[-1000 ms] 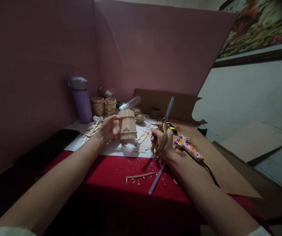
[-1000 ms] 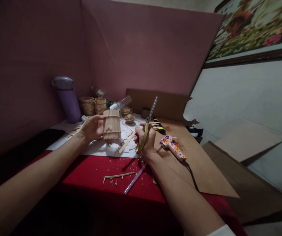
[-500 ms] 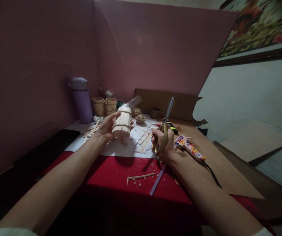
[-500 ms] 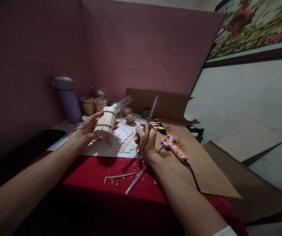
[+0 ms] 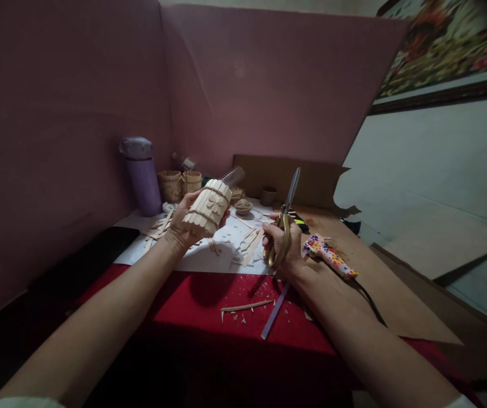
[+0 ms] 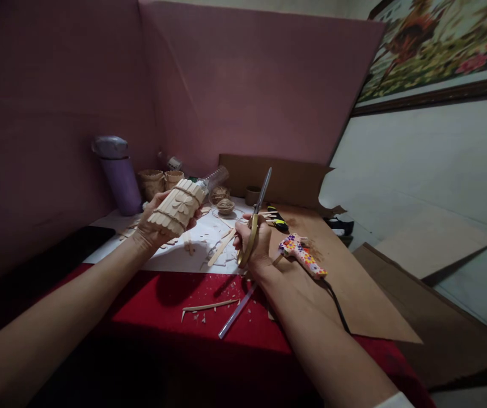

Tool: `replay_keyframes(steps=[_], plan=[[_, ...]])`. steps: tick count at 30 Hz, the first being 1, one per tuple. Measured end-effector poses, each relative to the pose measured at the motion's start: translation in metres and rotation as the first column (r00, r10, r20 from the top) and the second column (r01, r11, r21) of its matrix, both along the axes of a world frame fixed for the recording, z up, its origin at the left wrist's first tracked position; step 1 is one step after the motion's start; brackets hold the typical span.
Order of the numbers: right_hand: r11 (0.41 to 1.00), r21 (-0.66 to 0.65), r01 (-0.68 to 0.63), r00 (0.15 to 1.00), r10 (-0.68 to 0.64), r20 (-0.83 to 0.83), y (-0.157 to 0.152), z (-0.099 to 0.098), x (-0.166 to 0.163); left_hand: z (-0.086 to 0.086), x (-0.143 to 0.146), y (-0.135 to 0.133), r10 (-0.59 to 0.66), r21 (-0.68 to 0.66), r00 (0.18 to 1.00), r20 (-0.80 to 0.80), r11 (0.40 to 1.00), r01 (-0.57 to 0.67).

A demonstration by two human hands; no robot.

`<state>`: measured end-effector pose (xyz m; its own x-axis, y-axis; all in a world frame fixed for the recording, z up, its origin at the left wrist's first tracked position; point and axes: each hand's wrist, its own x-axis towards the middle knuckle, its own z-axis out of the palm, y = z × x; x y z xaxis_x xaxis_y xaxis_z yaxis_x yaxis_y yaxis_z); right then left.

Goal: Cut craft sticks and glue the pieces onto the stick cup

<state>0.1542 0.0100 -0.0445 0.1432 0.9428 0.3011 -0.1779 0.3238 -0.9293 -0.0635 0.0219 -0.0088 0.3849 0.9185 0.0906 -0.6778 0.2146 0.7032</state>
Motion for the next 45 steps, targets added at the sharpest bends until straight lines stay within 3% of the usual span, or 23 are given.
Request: replay_keyframes(steps=[10,14,19,28,33,36,38,40,42,45], plan=[[1.0,0.015,-0.017,1.0,0.017,-0.007,0.003,-0.005,0.001,-0.005,-0.003,0.003,-0.054,0.103,0.997,0.056,0.993,0.048],[1.0,0.002,-0.01,1.0,0.01,-0.015,0.002,-0.004,0.0,-0.004,-0.004,0.002,-0.088,0.086,0.995,0.053,0.993,0.083],[1.0,0.014,0.01,1.0,-0.01,-0.005,0.001,-0.002,0.0,0.003,-0.008,0.0,-0.07,0.01,0.998,-0.006,0.997,0.07],[1.0,-0.006,0.002,1.0,-0.002,-0.016,0.003,-0.002,0.0,-0.005,-0.009,0.008,-0.036,0.139,0.998,-0.044,0.989,0.042],[1.0,0.0,0.001,1.0,-0.001,-0.016,0.004,-0.003,0.0,0.001,-0.004,0.003,-0.004,0.169,0.998,-0.06,0.985,0.015],[1.0,0.005,0.017,1.0,-0.017,-0.014,0.004,-0.004,0.0,0.004,0.004,-0.001,0.173,0.186,0.975,-0.136,0.972,-0.146],[1.0,0.006,0.014,1.0,-0.014,-0.011,0.004,-0.004,0.0,0.001,0.012,0.0,0.415,0.263,0.896,-0.159,0.892,-0.367],[1.0,0.007,0.004,1.0,-0.003,-0.012,0.004,-0.004,0.0,-0.004,0.021,0.006,0.612,0.384,0.768,-0.191,0.766,-0.515],[1.0,0.005,-0.006,1.0,0.006,-0.021,0.004,-0.004,0.0,-0.011,0.027,0.014,0.698,0.455,0.679,-0.227,0.693,-0.559],[1.0,-0.004,-0.001,0.999,0.001,-0.034,0.004,-0.003,0.0,-0.018,0.03,0.027,0.746,0.521,0.613,-0.261,0.643,-0.561]])
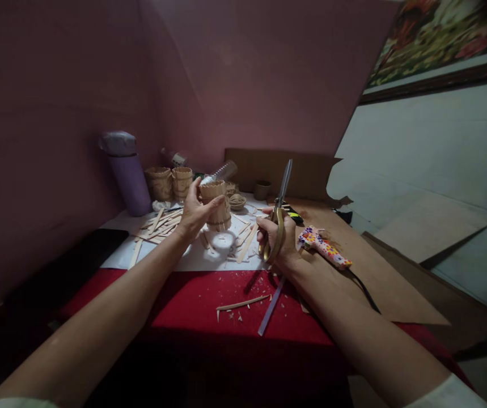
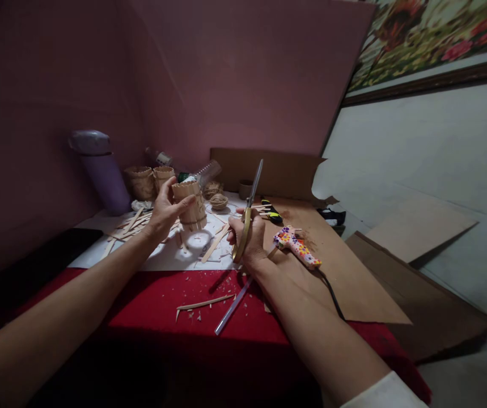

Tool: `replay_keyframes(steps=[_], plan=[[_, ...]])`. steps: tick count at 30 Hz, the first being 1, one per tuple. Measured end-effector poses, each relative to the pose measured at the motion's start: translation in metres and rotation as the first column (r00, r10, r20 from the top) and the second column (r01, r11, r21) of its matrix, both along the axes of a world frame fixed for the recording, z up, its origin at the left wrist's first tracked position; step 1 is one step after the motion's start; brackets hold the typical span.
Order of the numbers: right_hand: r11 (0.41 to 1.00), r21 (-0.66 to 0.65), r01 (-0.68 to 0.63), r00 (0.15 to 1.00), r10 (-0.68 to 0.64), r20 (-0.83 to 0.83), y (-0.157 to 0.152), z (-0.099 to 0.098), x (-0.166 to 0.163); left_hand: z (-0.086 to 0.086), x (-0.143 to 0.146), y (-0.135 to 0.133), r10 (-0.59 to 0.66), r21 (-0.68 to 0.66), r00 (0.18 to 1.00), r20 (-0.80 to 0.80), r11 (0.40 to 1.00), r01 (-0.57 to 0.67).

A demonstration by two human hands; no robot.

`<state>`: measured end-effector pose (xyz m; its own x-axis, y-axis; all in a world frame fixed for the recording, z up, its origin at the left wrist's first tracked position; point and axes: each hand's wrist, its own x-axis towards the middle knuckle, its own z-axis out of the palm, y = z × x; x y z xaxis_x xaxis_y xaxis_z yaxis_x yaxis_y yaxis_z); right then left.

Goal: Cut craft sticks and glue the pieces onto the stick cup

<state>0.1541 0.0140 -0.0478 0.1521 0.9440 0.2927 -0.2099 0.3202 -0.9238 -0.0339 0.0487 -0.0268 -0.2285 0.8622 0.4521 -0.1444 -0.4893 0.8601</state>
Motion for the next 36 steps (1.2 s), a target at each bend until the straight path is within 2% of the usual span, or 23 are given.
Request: replay_keyframes(steps=[3,8,11,16,21,25,30,36], plan=[[1.0,-0.005,0.006,1.0,-0.006,0.005,-0.001,0.0,0.0,-0.004,-0.002,0.01,0.047,0.037,0.996,-0.072,0.998,-0.045],[1.0,-0.007,-0.007,1.0,0.007,0.012,-0.003,0.002,-0.001,-0.009,0.0,0.016,0.054,0.057,0.984,-0.17,0.997,-0.045],[1.0,-0.025,-0.006,1.0,0.007,0.008,-0.004,0.004,-0.002,-0.009,0.007,0.013,0.04,0.06,0.988,-0.152,0.998,-0.031],[1.0,-0.027,-0.005,1.0,0.005,-0.001,-0.004,0.005,-0.002,-0.008,0.013,0.008,-0.053,-0.008,0.993,-0.103,0.999,0.053],[1.0,-0.011,-0.014,1.0,0.014,-0.003,-0.004,0.004,-0.002,-0.01,0.006,0.011,0.085,0.033,0.991,-0.104,0.996,-0.082],[1.0,-0.015,-0.01,1.0,0.01,-0.002,-0.003,0.003,-0.002,-0.012,0.005,0.011,0.068,0.035,0.981,-0.18,0.997,-0.062],[1.0,-0.012,-0.002,1.0,0.002,-0.006,0.0,0.001,-0.002,-0.013,0.007,0.007,0.037,0.058,0.985,-0.169,0.998,-0.027],[1.0,-0.019,-0.019,0.999,0.019,-0.031,0.001,-0.001,-0.001,-0.017,0.001,0.008,0.08,0.01,0.971,-0.223,0.997,-0.08]])
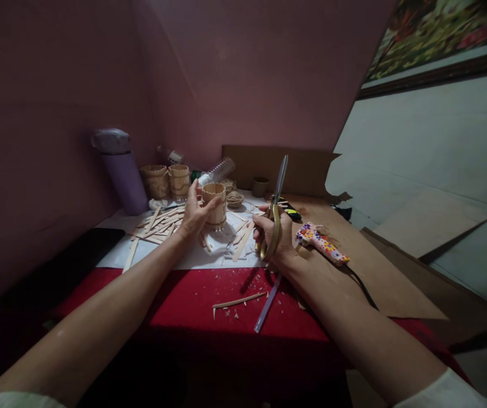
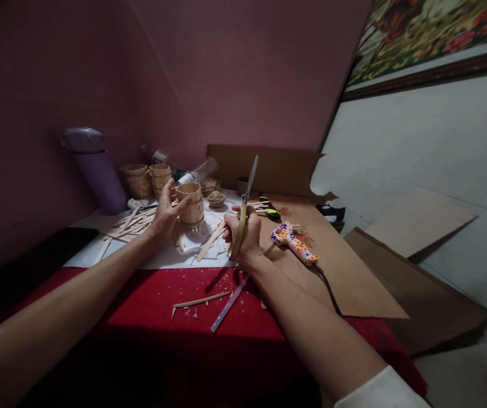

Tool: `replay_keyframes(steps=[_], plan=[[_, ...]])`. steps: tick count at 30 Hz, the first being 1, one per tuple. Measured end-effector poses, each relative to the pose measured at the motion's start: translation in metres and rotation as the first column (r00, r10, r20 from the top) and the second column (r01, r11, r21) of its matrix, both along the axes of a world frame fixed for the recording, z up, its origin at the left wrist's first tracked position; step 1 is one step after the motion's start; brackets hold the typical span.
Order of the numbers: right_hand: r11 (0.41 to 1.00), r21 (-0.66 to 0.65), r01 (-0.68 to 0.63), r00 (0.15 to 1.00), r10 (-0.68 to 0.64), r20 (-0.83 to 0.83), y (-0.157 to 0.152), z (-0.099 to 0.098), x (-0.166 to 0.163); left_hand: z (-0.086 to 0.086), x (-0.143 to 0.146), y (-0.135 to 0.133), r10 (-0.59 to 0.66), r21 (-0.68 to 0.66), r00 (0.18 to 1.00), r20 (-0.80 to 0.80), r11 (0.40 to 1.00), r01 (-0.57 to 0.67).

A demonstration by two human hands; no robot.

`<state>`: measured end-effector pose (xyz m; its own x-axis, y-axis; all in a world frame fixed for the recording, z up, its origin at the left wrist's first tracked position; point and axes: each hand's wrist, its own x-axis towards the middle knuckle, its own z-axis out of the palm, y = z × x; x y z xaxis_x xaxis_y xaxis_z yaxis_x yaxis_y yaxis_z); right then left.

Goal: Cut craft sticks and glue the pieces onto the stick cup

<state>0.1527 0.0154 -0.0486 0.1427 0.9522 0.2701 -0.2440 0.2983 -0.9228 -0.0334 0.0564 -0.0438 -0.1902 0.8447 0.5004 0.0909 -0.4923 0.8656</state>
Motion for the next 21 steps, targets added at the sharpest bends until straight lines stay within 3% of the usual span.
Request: replay_keyframes(steps=[6,9,11,13,16,18,21], plan=[[1.0,0.021,-0.008,0.999,0.007,0.034,-0.004,0.003,0.0,0.001,-0.008,0.01,0.159,0.133,0.982,0.106,0.976,-0.173],[0.999,0.034,-0.018,0.999,0.016,0.044,-0.007,0.005,-0.001,0.008,-0.001,-0.007,0.299,0.286,0.949,0.097,0.905,-0.314],[0.998,0.045,-0.032,0.998,0.029,0.057,-0.009,0.006,-0.002,0.011,0.01,-0.026,0.332,0.332,0.943,0.01,0.889,-0.316],[0.998,0.052,-0.036,0.997,0.032,0.071,-0.01,0.006,-0.002,0.012,0.022,-0.046,0.22,0.288,0.967,-0.129,0.941,-0.176],[0.997,0.073,-0.02,0.997,0.015,0.071,-0.011,0.005,-0.002,0.009,0.038,-0.065,-0.067,0.052,0.96,-0.273,0.995,0.085],[0.995,0.097,-0.004,0.998,-0.002,0.062,-0.01,0.004,-0.002,0.006,0.044,-0.069,-0.221,-0.119,0.923,-0.314,0.974,0.193],[0.992,0.124,0.017,0.999,-0.023,0.049,-0.008,0.003,-0.002,0.005,0.047,-0.069,-0.453,-0.351,0.881,-0.136,0.854,0.384]])
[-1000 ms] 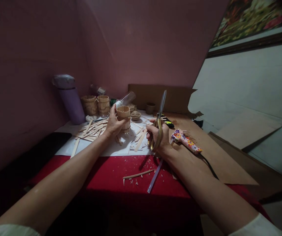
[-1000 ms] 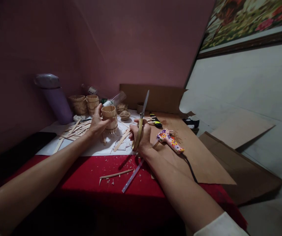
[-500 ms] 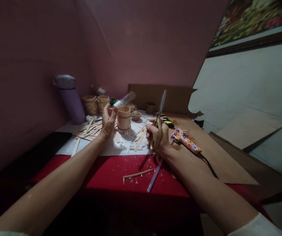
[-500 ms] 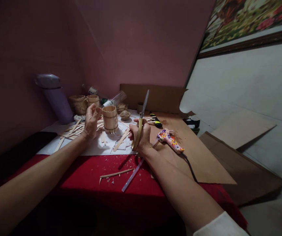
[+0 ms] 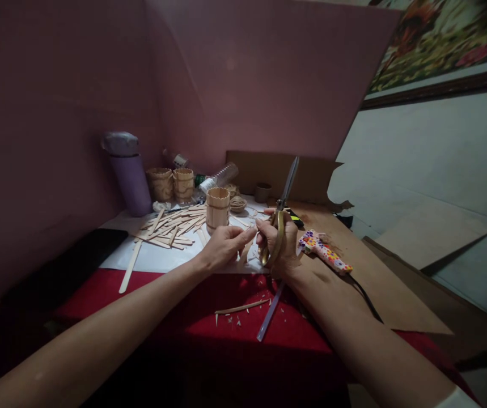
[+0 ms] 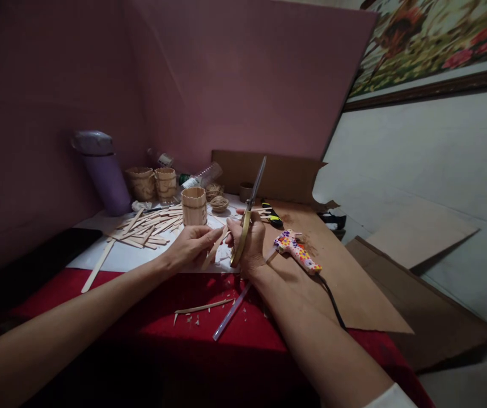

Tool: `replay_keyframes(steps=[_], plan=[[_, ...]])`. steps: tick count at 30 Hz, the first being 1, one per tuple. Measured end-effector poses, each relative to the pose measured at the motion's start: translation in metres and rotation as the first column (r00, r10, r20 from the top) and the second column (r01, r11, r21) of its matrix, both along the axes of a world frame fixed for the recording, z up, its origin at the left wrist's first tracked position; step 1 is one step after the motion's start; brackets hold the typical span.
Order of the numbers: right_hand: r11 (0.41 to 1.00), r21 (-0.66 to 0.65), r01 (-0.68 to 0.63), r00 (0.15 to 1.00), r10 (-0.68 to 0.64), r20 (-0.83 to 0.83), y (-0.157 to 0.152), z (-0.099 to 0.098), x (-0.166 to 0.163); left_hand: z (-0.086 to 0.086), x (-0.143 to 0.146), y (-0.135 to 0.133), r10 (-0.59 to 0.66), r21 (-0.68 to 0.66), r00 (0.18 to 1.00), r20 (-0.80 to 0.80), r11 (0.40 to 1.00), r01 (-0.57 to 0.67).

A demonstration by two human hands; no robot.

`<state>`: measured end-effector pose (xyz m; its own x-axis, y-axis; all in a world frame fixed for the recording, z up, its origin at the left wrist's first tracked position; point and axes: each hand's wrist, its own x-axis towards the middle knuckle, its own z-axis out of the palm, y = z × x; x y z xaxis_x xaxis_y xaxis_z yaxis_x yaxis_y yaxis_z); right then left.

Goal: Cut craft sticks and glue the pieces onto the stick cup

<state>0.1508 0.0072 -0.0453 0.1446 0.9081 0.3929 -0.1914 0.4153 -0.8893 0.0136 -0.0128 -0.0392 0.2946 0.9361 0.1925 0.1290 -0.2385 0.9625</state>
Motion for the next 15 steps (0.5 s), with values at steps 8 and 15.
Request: replay_keyframes(steps=[8,15], plan=[[1.0,0.014,-0.009,1.0,0.009,-0.026,0.0,0.0003,-0.0023,0.0054,0.0,-0.0034,-0.068,-0.291,0.973,0.222,0.948,0.133],[1.0,-0.003,-0.001,1.0,0.001,0.009,-0.0011,0.0023,-0.0001,-0.002,0.0006,0.0042,0.044,-0.222,0.976,0.211,0.975,0.004]])
